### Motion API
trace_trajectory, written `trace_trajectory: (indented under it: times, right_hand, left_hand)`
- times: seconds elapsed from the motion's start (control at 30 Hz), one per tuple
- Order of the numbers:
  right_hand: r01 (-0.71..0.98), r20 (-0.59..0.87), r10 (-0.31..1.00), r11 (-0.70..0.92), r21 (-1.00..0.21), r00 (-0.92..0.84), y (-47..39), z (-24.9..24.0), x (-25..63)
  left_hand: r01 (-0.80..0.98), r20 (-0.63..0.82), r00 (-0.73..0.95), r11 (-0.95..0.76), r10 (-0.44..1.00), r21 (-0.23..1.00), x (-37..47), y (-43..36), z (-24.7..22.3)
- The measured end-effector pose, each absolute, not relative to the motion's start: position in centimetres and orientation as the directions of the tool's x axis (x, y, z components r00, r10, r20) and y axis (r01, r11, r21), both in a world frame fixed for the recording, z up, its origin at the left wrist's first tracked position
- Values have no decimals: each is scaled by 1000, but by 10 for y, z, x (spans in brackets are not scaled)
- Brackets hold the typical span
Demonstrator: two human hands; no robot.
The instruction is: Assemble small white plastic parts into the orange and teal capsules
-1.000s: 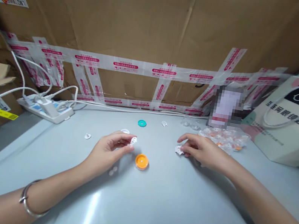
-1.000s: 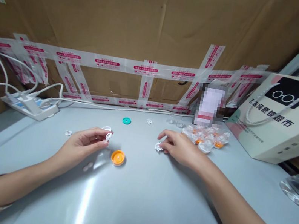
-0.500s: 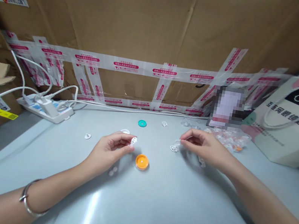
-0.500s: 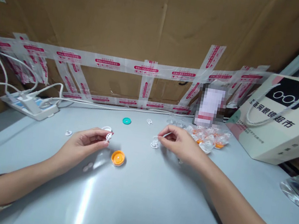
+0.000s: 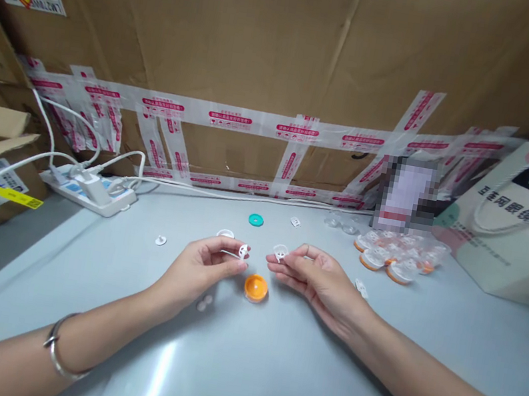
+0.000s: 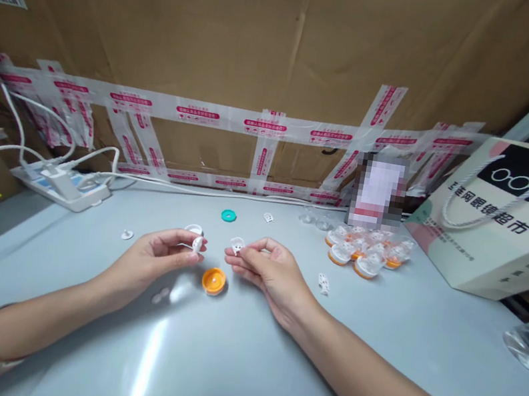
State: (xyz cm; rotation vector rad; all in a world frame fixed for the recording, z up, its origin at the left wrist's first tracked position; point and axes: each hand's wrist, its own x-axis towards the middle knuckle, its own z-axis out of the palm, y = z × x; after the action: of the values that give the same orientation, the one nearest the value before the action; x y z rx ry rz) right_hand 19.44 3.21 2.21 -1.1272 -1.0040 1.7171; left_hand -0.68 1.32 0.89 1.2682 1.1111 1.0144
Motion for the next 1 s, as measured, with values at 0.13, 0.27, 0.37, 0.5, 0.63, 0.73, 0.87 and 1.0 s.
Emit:
trace_trajectory:
  times: [0.13, 0.27, 0.37, 0.5, 0.63, 0.73, 0.87, 1.0]
  right_hand:
    - [-220, -231, 953, -272, -937, -194, 29, 18, 177]
    - [-187, -29, 987, -59, -981, -160, 26, 11, 159]
    - [-187, 84, 980, 50, -981, -180, 23, 8, 151]
    - [-151, 121, 972, 92, -984, -201, 22, 3, 150]
    - [-133, 151, 959, 122, -984, -240, 23, 0, 154]
    - [-106, 117, 964, 93, -990, -241, 23, 3, 157]
    - [-88, 35, 965, 12, -996, -262, 22, 11, 160]
    - [-164, -79, 938, -141, -976, -337, 19, 16, 163]
  left_hand:
    - [-15, 80, 121, -79, 989, 997, -1, 12, 9]
    - [6, 144, 68, -144, 987, 990, 4, 9, 9]
    - [37, 188, 30, -189, 982, 981, 6, 8, 8]
    - [84, 249, 21, -250, 968, 965, 6, 8, 7]
    - [130, 314, 49, -318, 948, 939, 4, 9, 7]
    - [168, 365, 88, -375, 927, 912, 3, 9, 6]
    - [236, 401, 144, -425, 905, 874, -1, 12, 5]
    - [318, 467, 209, -511, 859, 798, -5, 14, 6]
